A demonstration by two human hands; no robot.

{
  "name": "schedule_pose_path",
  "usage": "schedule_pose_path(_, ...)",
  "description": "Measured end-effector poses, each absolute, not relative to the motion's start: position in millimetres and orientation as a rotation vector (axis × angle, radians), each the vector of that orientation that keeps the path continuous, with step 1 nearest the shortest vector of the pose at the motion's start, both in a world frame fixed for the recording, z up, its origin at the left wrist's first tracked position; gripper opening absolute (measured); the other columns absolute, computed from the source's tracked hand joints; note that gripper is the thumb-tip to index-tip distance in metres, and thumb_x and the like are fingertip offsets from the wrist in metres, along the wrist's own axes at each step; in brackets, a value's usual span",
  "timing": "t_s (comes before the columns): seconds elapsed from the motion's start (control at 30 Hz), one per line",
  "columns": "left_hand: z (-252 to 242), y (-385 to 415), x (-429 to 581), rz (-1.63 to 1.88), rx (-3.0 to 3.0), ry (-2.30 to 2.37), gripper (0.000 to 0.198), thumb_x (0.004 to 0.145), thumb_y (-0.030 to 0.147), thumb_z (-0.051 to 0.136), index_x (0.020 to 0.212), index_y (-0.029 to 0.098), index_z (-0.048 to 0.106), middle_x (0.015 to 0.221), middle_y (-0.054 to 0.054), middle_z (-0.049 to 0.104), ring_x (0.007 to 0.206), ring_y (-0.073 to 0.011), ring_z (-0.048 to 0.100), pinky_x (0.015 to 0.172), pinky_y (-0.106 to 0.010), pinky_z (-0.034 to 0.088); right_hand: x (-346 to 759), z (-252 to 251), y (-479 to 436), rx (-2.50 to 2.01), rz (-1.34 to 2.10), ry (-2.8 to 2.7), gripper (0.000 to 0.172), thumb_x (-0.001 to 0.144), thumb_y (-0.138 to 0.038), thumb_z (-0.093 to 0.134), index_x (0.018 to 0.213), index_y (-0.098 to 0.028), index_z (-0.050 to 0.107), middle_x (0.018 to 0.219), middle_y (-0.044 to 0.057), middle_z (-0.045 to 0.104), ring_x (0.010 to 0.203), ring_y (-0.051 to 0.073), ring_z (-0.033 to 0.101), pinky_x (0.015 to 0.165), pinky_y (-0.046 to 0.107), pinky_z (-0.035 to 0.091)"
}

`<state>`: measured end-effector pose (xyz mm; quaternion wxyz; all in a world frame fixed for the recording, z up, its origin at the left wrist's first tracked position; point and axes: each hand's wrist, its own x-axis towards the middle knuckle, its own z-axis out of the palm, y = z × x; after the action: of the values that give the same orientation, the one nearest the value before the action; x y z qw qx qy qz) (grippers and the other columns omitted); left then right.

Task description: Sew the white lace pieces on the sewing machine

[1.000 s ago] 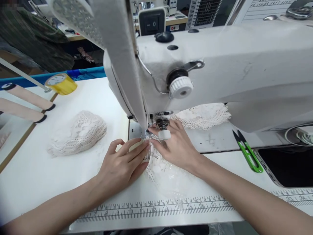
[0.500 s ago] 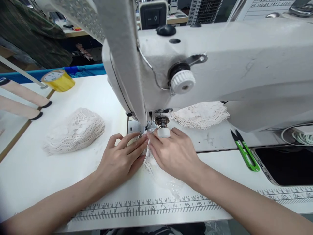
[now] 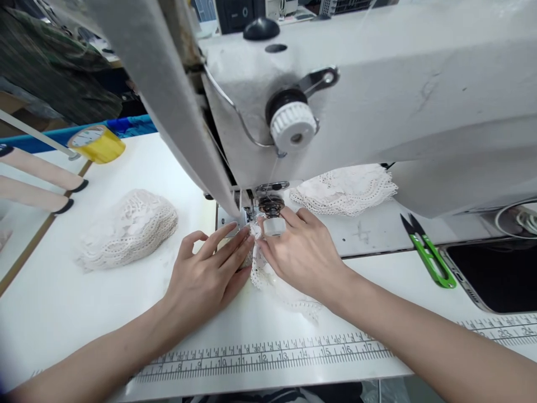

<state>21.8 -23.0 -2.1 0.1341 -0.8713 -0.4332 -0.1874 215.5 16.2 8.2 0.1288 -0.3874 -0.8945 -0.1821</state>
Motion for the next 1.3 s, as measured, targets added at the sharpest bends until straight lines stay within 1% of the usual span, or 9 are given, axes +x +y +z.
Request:
schedule_pose_path(0.17,-3,-21,22,-0.53,-2.537,-1.268,0.033,0.097,0.028,0.048,0.125,0.016,0.06,0.127,-0.006,0.065,0.124,-0.0231,0.053,0.091,-0.041,0.033,216,8,20,-1.12,-0.534,-2.581,0.033,0.098,-0.027,0.046,0.087,-0.017,0.076,0.094,0.008,0.073,0.085,0.02,0.058,0.073,0.035,0.032)
schedule_pose_path(0.33,-3,-21,23,-0.538,-2.523,-1.276,0.033,0.095,0.027,0.05,0.124,0.016,0.061,0.125,-0.007,0.066,0.122,-0.0242,0.054,0.091,-0.041,0.034,216,5,21,-1.137,-0.515,-2.581,0.04,0.099,-0.027,0.042,0.077,-0.019,0.075,0.084,0.009,0.072,0.089,0.021,0.058,0.077,0.036,0.032)
schedule_pose_path(0.43,-3,-22,24,-0.531,-2.511,-1.278,0.033,0.095,0.027,0.049,0.124,0.016,0.06,0.125,-0.008,0.066,0.121,-0.024,0.054,0.09,-0.04,0.034,216,4,20,-1.164,-0.481,-2.597,0.042,0.1,-0.027,0.041,0.075,-0.02,0.075,0.081,0.009,0.071,0.093,0.022,0.058,0.08,0.036,0.033)
schedule_pose_path(0.6,-3,-23,24,-0.521,-2.492,-1.275,0.032,0.096,0.028,0.049,0.124,0.016,0.061,0.124,-0.008,0.066,0.122,-0.0233,0.054,0.09,-0.04,0.034,216,4,22,-1.172,-0.496,-2.606,0.039,0.1,-0.028,0.042,0.083,-0.018,0.076,0.088,0.01,0.072,0.095,0.023,0.059,0.079,0.036,0.034)
schedule_pose_path(0.7,-3,-22,24,-0.498,-2.491,-1.276,0.033,0.096,0.029,0.049,0.125,0.017,0.06,0.125,-0.007,0.066,0.123,-0.0235,0.053,0.091,-0.041,0.034,216,5,23,-1.164,-0.519,-2.609,0.037,0.099,-0.028,0.043,0.089,-0.018,0.076,0.093,0.01,0.072,0.093,0.022,0.059,0.078,0.036,0.034)
schedule_pose_path(0.83,-1,-20,23,-0.482,-2.485,-1.271,0.032,0.096,0.03,0.049,0.123,0.018,0.061,0.124,-0.008,0.066,0.123,-0.0245,0.053,0.09,-0.04,0.035,217,4,24,-1.17,-0.552,-2.61,0.035,0.1,-0.029,0.042,0.098,-0.016,0.075,0.096,0.01,0.072,0.091,0.022,0.06,0.079,0.036,0.034)
schedule_pose_path(1.07,-3,-17,22,-0.477,-2.494,-1.301,0.035,0.096,0.036,0.05,0.125,0.018,0.061,0.126,-0.008,0.065,0.122,-0.0249,0.054,0.09,-0.041,0.036,219,2,26,-1.2,-0.55,-2.609,0.036,0.101,-0.03,0.04,0.12,-0.016,0.066,0.098,0.01,0.072,0.096,0.023,0.06,0.081,0.037,0.035)
schedule_pose_path(1.2,-4,-16,21,-0.493,-2.503,-1.314,0.038,0.097,0.038,0.049,0.127,0.017,0.059,0.128,-0.009,0.064,0.122,-0.0255,0.055,0.089,-0.042,0.037,218,4,28,-1.226,-0.462,-2.633,0.035,0.1,-0.03,0.042,0.124,-0.016,0.063,0.1,0.01,0.071,0.101,0.024,0.059,0.084,0.038,0.037)
schedule_pose_path(1.3,-3,-16,22,-0.474,-2.51,-1.331,0.04,0.096,0.039,0.05,0.129,0.017,0.058,0.13,-0.01,0.062,0.121,-0.0272,0.054,0.089,-0.044,0.038,220,8,29,-1.196,-0.488,-2.609,0.033,0.099,-0.03,0.045,0.118,-0.015,0.067,0.093,0.01,0.072,0.095,0.024,0.061,0.083,0.038,0.038)
